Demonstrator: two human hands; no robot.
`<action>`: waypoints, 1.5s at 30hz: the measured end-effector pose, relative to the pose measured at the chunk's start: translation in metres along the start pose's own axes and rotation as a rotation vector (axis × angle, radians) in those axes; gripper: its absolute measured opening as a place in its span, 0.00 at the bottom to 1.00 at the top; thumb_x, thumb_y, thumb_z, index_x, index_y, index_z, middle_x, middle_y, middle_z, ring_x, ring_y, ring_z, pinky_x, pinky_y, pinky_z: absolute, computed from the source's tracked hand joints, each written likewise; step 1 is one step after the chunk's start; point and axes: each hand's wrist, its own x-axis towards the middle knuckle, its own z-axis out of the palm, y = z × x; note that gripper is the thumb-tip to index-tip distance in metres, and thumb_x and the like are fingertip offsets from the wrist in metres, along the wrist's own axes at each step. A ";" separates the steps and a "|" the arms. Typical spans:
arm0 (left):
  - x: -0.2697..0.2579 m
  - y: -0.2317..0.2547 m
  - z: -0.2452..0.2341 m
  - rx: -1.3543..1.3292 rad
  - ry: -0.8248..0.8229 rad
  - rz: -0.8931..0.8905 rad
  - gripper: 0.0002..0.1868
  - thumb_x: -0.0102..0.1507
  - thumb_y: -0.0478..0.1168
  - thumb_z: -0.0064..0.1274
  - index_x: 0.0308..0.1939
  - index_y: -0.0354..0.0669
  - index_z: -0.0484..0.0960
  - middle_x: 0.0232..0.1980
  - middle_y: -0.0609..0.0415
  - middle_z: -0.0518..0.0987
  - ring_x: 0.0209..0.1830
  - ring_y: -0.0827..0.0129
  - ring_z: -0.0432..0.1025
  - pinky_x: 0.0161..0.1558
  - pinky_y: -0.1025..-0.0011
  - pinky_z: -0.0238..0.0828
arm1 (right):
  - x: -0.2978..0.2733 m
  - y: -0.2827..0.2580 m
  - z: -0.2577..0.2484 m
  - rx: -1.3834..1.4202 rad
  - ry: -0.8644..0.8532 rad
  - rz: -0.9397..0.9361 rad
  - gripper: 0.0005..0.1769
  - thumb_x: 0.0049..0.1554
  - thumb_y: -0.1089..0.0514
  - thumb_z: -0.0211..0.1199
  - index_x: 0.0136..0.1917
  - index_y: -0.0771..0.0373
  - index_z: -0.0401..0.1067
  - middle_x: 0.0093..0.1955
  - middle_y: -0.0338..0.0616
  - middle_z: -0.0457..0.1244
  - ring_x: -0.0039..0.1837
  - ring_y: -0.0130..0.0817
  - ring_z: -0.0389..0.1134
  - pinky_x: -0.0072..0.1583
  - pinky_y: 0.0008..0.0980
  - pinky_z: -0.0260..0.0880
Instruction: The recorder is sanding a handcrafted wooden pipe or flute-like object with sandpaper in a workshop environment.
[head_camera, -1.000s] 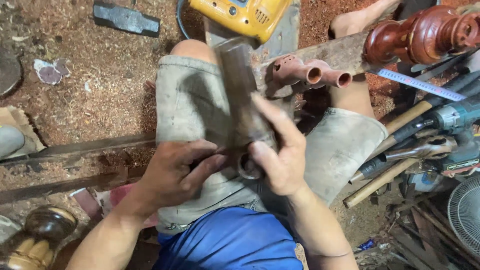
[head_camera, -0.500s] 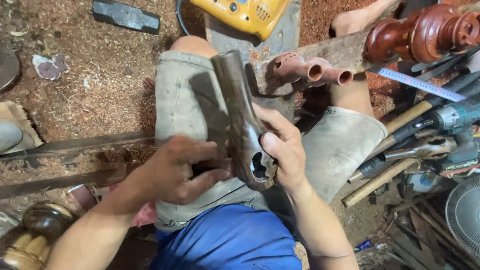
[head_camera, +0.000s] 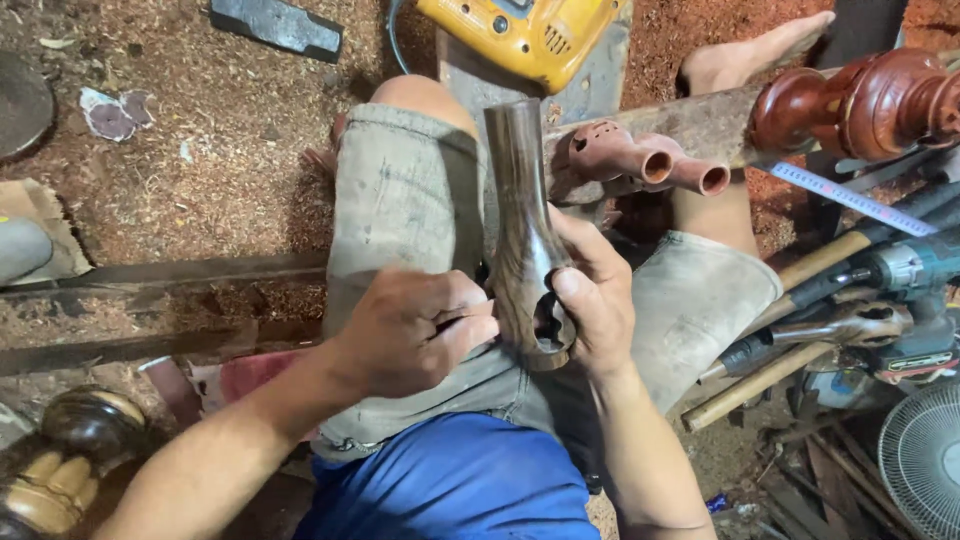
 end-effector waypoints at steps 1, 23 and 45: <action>-0.003 -0.001 0.004 0.000 -0.004 0.002 0.06 0.61 0.37 0.62 0.35 0.41 0.79 0.25 0.50 0.77 0.22 0.61 0.75 0.27 0.65 0.70 | 0.000 0.000 0.002 0.001 0.004 -0.002 0.39 0.63 0.45 0.63 0.76 0.76 0.63 0.67 0.57 0.65 0.67 0.39 0.68 0.71 0.38 0.67; -0.003 -0.015 0.006 -0.320 -0.214 -0.174 0.10 0.67 0.44 0.56 0.42 0.42 0.84 0.31 0.48 0.83 0.27 0.60 0.77 0.29 0.66 0.71 | 0.005 -0.021 -0.019 -0.056 -0.135 0.083 0.40 0.61 0.44 0.65 0.74 0.77 0.64 0.61 0.64 0.68 0.61 0.47 0.71 0.65 0.45 0.71; -0.089 -0.026 -0.030 -0.283 -0.140 -0.218 0.08 0.71 0.41 0.55 0.41 0.42 0.84 0.32 0.60 0.78 0.26 0.81 0.75 0.26 0.84 0.75 | 0.012 0.052 -0.016 -0.012 0.026 -0.025 0.43 0.63 0.37 0.65 0.70 0.80 0.66 0.66 0.59 0.66 0.68 0.46 0.68 0.73 0.41 0.64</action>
